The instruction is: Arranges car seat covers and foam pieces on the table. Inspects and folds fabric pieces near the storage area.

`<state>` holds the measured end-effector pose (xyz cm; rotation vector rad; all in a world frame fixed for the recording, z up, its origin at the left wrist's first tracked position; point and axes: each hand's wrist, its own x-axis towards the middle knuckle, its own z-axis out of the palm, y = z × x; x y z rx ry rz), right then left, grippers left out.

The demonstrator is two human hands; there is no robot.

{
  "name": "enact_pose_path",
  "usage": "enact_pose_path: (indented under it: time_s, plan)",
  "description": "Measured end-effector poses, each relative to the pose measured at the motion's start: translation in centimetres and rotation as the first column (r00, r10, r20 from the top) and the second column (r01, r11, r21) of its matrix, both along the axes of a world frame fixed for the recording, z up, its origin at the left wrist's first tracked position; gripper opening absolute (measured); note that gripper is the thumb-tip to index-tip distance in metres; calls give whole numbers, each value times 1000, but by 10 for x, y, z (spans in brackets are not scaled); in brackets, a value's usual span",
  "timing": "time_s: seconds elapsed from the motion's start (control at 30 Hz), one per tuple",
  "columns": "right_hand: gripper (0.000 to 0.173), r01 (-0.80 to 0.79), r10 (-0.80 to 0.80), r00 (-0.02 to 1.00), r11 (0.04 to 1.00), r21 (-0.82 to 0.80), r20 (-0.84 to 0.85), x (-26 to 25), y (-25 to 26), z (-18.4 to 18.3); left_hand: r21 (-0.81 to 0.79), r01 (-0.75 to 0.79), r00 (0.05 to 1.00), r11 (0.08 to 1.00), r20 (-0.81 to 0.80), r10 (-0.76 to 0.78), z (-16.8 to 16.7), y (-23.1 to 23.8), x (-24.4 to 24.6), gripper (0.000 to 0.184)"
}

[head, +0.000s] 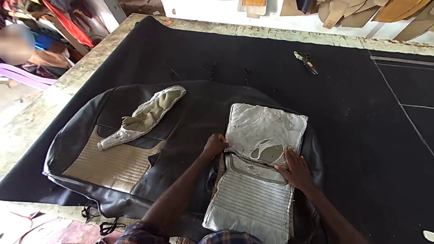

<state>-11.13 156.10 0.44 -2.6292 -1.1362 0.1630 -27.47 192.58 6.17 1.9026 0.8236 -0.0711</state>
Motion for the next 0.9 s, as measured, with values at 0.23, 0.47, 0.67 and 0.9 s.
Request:
enact_pose_path:
  time_s: [0.23, 0.47, 0.67, 0.9]
  plan:
    - [98, 7, -7, 1000, 1000, 12, -12, -2, 1, 2, 200, 71, 995, 977, -88, -54, -2, -11, 1, 41]
    - [98, 12, -11, 1000, 999, 40, -6, -1, 1, -4, 192, 103, 995, 976, -13, -102, -12, -13, -8, 25]
    - [67, 199, -223, 975, 904, 378, 21, -13, -6, 11, 188, 57, 994, 981, 76, -73, -21, -16, -16, 30]
    - [52, 560, -525, 789, 828, 22, -319, -16, 16, 48, 121, -30, 980, 992, 200, 5, -1, -35, -40, 36]
